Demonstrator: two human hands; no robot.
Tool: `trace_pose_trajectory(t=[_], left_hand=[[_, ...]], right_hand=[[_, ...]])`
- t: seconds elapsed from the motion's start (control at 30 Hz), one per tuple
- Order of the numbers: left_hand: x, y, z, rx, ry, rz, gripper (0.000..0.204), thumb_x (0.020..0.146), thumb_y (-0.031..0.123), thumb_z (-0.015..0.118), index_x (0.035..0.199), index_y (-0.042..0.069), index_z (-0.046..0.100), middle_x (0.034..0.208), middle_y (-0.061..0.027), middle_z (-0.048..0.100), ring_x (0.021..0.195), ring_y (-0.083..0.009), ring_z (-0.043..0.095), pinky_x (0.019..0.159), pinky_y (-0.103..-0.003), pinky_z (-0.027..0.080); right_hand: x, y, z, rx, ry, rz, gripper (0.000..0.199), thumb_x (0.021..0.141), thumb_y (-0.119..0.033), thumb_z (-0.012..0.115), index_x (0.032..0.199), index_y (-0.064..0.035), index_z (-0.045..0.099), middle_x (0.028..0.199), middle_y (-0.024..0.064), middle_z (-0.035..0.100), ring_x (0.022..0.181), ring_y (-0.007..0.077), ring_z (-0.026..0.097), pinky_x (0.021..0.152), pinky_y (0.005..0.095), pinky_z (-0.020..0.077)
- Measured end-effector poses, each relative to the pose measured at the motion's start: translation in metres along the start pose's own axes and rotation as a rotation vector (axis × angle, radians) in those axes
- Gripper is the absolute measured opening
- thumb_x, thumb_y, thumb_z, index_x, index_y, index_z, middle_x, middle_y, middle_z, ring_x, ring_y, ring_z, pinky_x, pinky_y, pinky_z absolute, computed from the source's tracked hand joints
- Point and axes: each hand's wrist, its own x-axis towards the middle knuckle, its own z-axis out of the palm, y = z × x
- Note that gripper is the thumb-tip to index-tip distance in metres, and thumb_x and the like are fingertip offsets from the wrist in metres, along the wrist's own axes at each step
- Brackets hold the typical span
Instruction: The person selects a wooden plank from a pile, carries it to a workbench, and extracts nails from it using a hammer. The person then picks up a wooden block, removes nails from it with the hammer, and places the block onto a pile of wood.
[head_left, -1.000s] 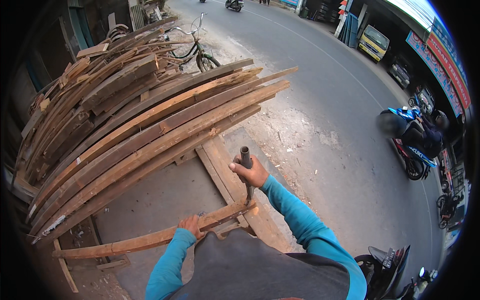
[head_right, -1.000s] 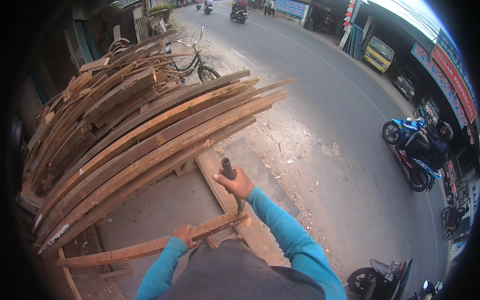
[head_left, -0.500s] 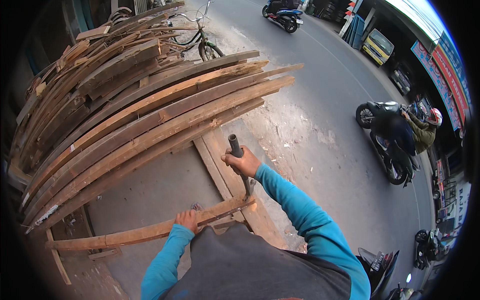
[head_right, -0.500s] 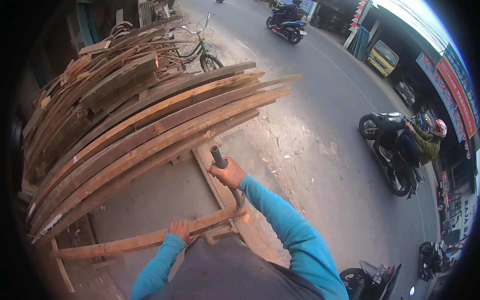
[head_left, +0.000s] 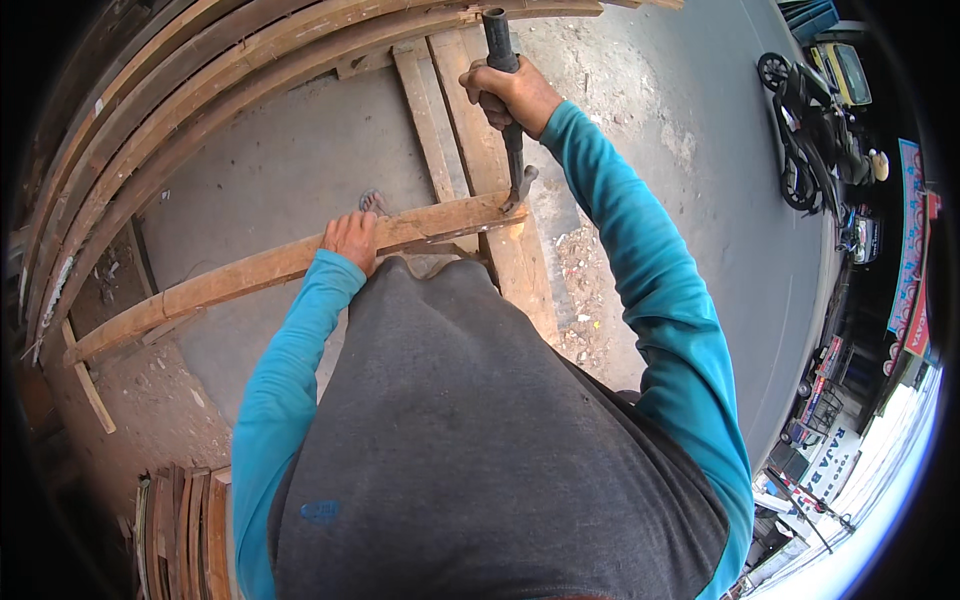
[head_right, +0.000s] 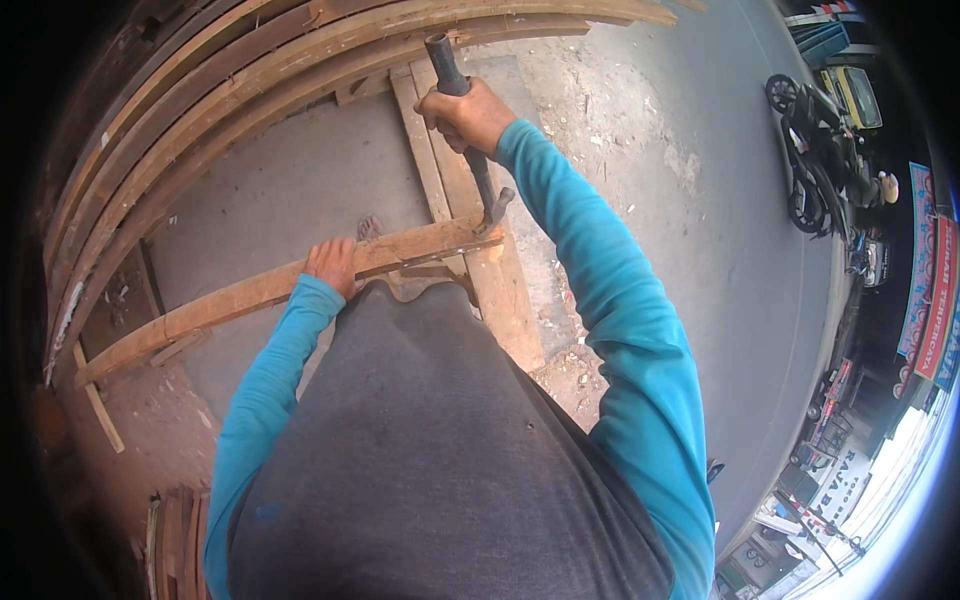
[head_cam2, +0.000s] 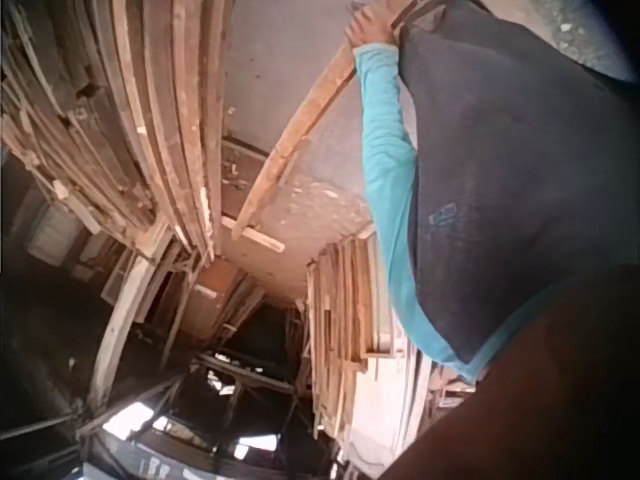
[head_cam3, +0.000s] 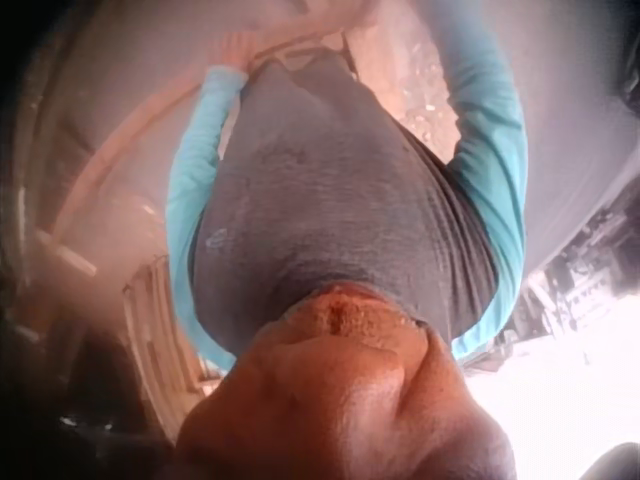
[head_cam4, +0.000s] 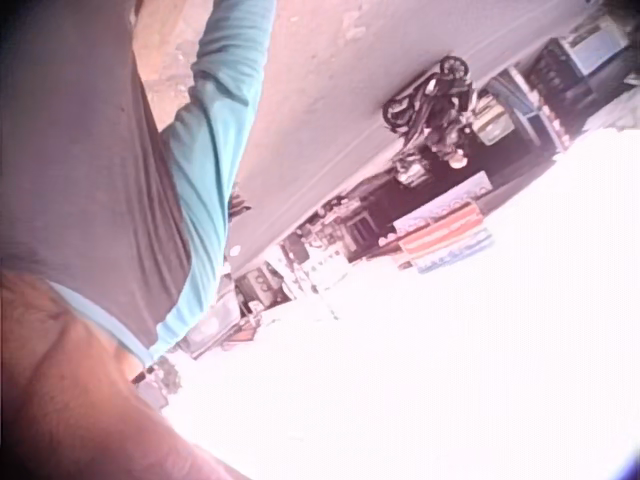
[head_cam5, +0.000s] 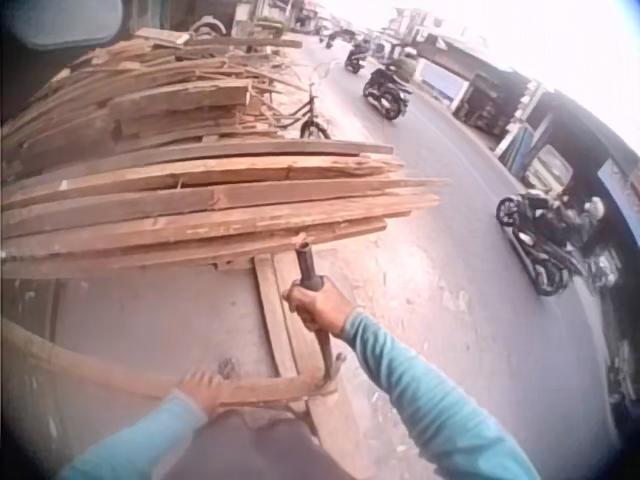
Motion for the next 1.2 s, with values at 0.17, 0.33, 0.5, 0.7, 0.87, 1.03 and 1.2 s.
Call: trace_pose_trajectory(t=[0.17, 0.33, 0.5, 0.7, 0.87, 1.03, 1.2], left_hand=[[0.003, -0.009, 0.003, 0.010, 0.024, -0.002, 0.029, 0.079, 0.007, 0.062, 0.107, 0.009, 0.053, 0.096, -0.0117, 0.057, 0.095, -0.0311, 0.059, 0.083, -0.043, 0.042], [0.002, -0.013, 0.005, 0.023, -0.007, -0.029, 0.051, 0.068, 0.019, 0.083, 0.107, 0.009, 0.051, 0.103, -0.0113, 0.058, 0.101, -0.0315, 0.058, 0.085, -0.043, 0.042], [0.015, -0.012, -0.016, -0.056, -0.220, -0.039, 0.047, 0.078, 0.020, 0.073, 0.118, 0.006, 0.053, 0.109, -0.0137, 0.062, 0.108, -0.0315, 0.060, 0.089, -0.044, 0.042], [0.034, -0.007, -0.030, -0.125, -0.520, -0.135, 0.070, 0.069, 0.028, 0.082, 0.127, 0.007, 0.051, 0.113, -0.0163, 0.066, 0.112, -0.0352, 0.062, 0.099, -0.048, 0.045], [0.055, -0.017, -0.038, -0.256, -0.670, -0.157, 0.063, 0.065, 0.030, 0.079, 0.118, 0.003, 0.056, 0.106, -0.0202, 0.069, 0.099, -0.0393, 0.065, 0.085, -0.045, 0.052], [0.086, -0.027, -0.041, -0.361, -0.834, -0.176, 0.058, 0.062, 0.036, 0.075, 0.113, 0.010, 0.071, 0.103, -0.0184, 0.072, 0.096, -0.0328, 0.068, 0.087, -0.043, 0.053], [0.100, -0.014, -0.054, -0.234, -0.899, -0.219, 0.067, 0.062, 0.044, 0.074, 0.122, 0.015, 0.070, 0.110, -0.0172, 0.073, 0.101, -0.0314, 0.068, 0.091, -0.040, 0.053]], right_hand=[[0.025, 0.001, 0.007, 0.073, -0.086, 0.063, 0.025, 0.085, -0.027, 0.067, 0.075, -0.0046, 0.063, 0.054, 0.0004, 0.043, 0.046, 0.0117, 0.039, 0.047, 0.0304, 0.0339], [0.020, -0.005, 0.018, 0.057, -0.111, 0.073, 0.024, 0.085, -0.027, 0.068, 0.075, -0.0048, 0.063, 0.054, -0.0001, 0.043, 0.047, 0.0115, 0.040, 0.047, 0.0309, 0.0351], [-0.024, -0.015, 0.006, -0.087, 0.339, -0.153, 0.028, 0.089, -0.029, 0.070, 0.078, -0.0053, 0.061, 0.055, -0.0032, 0.046, 0.044, 0.0074, 0.039, 0.045, 0.0271, 0.0331], [-0.095, -0.022, -0.027, -0.320, 0.619, -0.424, 0.036, 0.092, -0.035, 0.074, 0.077, -0.0059, 0.060, 0.059, -0.0031, 0.051, 0.050, 0.0068, 0.047, 0.047, 0.0240, 0.0365], [-0.165, -0.005, -0.016, -0.005, 0.732, -0.318, 0.034, 0.092, -0.031, 0.074, 0.084, -0.0024, 0.059, 0.059, 0.0000, 0.050, 0.049, 0.0100, 0.049, 0.047, 0.0256, 0.0387], [-0.213, 0.066, -0.007, 0.056, 0.706, -0.124, 0.055, 0.091, -0.048, 0.072, 0.096, 0.0062, 0.067, 0.074, 0.0095, 0.065, 0.068, 0.0168, 0.065, 0.064, 0.0321, 0.0534], [-0.274, 0.077, 0.018, -0.563, 0.668, 0.148, 0.060, 0.085, -0.058, 0.072, 0.101, 0.0001, 0.073, 0.091, 0.0209, 0.069, 0.089, 0.0302, 0.067, 0.081, 0.0402, 0.0529]])
